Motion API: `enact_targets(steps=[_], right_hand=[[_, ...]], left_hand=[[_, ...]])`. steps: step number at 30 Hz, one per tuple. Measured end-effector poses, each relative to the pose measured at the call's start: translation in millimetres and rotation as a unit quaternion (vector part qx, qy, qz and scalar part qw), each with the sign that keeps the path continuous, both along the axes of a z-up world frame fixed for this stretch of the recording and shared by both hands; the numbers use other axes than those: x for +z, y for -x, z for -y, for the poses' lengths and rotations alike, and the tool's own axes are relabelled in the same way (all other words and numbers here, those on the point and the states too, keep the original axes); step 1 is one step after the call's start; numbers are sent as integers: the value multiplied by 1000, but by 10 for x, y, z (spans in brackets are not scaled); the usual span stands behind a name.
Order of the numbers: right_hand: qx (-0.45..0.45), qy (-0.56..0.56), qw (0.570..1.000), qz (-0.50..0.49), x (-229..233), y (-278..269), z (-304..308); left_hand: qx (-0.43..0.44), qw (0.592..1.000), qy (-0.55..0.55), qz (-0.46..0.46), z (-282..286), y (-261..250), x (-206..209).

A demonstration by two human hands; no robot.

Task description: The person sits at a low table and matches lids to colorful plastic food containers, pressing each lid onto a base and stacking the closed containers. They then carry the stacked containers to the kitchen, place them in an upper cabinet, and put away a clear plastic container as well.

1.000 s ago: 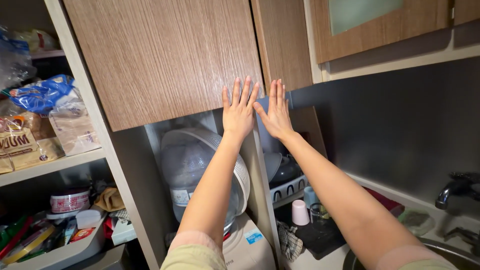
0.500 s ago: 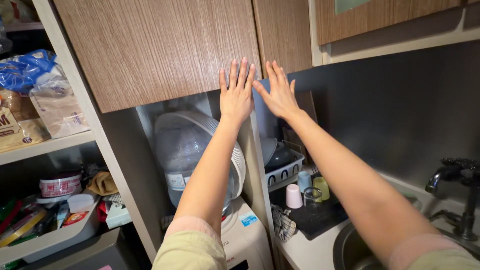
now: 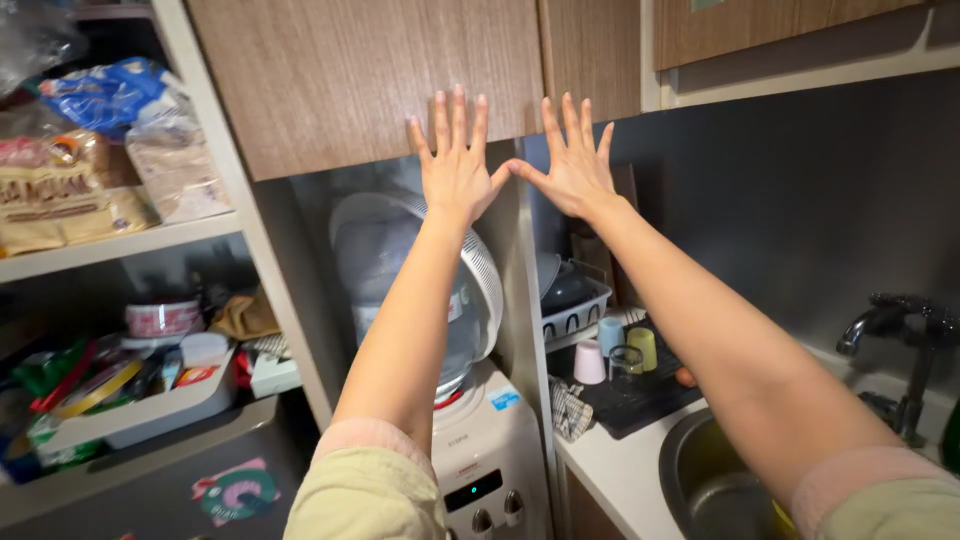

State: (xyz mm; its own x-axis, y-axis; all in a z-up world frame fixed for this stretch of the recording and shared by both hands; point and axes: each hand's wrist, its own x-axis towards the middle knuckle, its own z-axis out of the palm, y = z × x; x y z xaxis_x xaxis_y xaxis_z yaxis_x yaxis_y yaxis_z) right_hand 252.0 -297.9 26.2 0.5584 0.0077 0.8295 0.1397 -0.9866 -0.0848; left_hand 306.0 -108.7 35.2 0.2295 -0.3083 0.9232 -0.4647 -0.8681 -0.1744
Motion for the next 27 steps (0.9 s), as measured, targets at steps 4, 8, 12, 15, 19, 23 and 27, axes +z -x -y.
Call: enact_targets(steps=[4,8,12,15,19,23,27], right_hand=[[1,-19,1000,-4,-11,210,-404],[-9,-6,1000,-15,-93,421,-918],[-10,14,1000,-23,-459,646,-1527],[-19,11,998,-56,-1056,886,-2031],[-20,-17,991,-130,-1908,1271,-2680],[-34,-22,984,-175,-2416,1718,-3189],[-17,-6,984,-177,-2729,2142,-3518]], left_hand=[[10,999,29,-21,-494,194,-21],[30,999,19,-26,-1098,380,-122],[35,999,6,-36,-1758,609,-597],[43,995,-7,-91,-2240,829,-1211],[39,986,-23,-160,-2851,1165,-2108],[25,986,-33,-161,-3369,1637,-2709],[27,979,-35,-197,-3763,2099,-3062]])
